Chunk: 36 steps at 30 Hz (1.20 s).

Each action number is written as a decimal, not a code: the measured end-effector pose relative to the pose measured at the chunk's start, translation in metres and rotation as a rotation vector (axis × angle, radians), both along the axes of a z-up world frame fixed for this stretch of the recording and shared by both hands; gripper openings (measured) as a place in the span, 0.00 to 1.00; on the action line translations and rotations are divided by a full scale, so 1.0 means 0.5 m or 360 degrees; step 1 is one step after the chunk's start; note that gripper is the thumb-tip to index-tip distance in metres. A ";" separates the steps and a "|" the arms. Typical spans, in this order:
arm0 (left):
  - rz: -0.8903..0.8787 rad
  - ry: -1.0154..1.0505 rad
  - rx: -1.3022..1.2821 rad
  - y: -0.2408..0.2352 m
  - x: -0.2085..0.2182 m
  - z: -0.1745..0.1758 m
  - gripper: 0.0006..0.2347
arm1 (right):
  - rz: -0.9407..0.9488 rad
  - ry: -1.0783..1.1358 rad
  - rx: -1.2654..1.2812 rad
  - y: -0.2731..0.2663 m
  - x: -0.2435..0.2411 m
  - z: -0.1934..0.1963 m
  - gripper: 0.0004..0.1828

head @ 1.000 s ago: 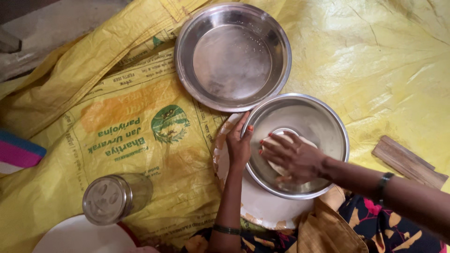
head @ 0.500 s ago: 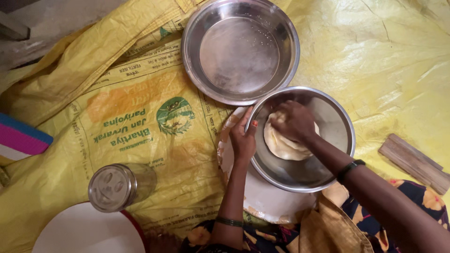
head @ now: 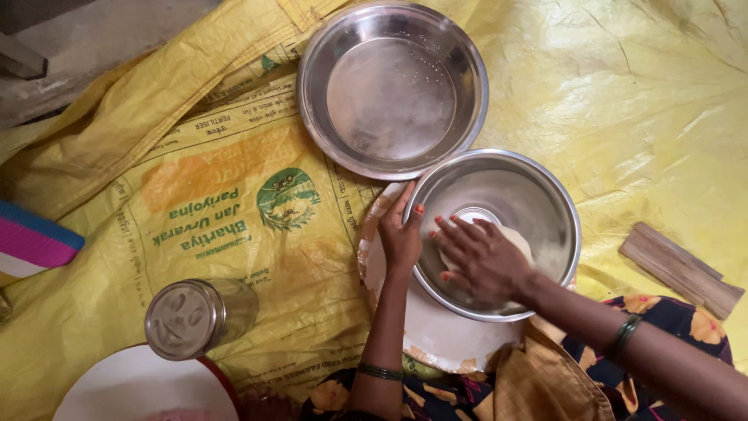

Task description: The person kneads a large ball of dough in a metal bowl, then portions it into small balls and rolls them between their palms. The dough is handled by hand throughout the process.

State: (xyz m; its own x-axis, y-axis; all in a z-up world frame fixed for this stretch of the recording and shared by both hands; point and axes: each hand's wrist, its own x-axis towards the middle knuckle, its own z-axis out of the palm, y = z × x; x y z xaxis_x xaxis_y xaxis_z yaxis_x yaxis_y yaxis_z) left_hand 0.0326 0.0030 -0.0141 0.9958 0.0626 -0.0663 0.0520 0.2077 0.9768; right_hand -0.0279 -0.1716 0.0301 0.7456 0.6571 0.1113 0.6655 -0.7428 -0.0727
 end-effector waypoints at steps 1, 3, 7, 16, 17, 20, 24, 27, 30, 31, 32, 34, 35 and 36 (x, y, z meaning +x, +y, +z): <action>-0.0004 0.0042 0.0023 -0.001 -0.002 -0.005 0.21 | -0.0036 -0.0012 -0.0011 0.011 -0.008 -0.005 0.38; 0.0019 0.0044 0.0126 0.004 -0.013 -0.013 0.20 | -0.0112 -0.0033 -0.0210 0.033 -0.015 -0.012 0.35; 0.0062 0.0045 0.0091 0.011 -0.032 -0.015 0.20 | -0.0203 0.0103 -0.0362 0.055 0.007 -0.005 0.32; 0.0133 0.0089 0.0540 0.029 -0.021 0.014 0.20 | -0.0980 0.0565 0.0914 -0.068 0.028 0.055 0.29; 0.0137 0.0167 0.0662 0.037 -0.022 0.019 0.20 | -0.1038 0.0630 0.0781 -0.074 0.017 0.052 0.33; 0.0235 0.0287 0.0843 0.056 -0.025 0.039 0.16 | -0.1138 0.0733 0.0592 -0.073 -0.017 0.041 0.40; 0.0061 0.0284 0.1426 0.090 -0.044 0.086 0.20 | -0.1012 0.0571 0.0791 -0.041 -0.039 0.024 0.35; 0.0043 -0.0311 0.1699 0.087 -0.075 0.126 0.33 | -0.0883 0.0407 0.0778 -0.014 -0.039 0.017 0.31; -0.0585 -0.0402 0.1673 0.049 -0.090 0.161 0.42 | -0.0879 0.0504 0.0743 0.016 -0.036 0.015 0.27; -0.0804 -0.0375 0.1653 0.033 -0.093 0.172 0.46 | -0.0898 0.0575 0.0732 0.028 -0.033 0.017 0.26; -0.1019 -0.0341 0.1632 0.027 -0.094 0.183 0.50 | -0.0895 0.0568 0.0741 0.043 -0.030 0.018 0.25; -0.0958 -0.0403 0.2010 0.032 -0.093 0.203 0.49 | -0.0885 0.0556 0.0760 0.069 -0.022 0.026 0.23; -0.0922 -0.0432 0.2198 0.039 -0.090 0.209 0.49 | -0.0809 0.0532 0.0808 0.079 -0.018 0.031 0.25; -0.0901 -0.0256 0.2076 0.052 -0.090 0.212 0.49 | -0.0733 0.0513 0.0853 0.084 -0.019 0.037 0.27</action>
State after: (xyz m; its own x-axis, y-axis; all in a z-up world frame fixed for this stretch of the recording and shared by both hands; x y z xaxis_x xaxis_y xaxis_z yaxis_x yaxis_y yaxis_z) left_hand -0.0125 0.0291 0.0920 0.8977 -0.4114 -0.1575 -0.3045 -0.8379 0.4529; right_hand -0.0375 -0.1298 0.0487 0.9799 0.1909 0.0576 0.1832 -0.7480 -0.6380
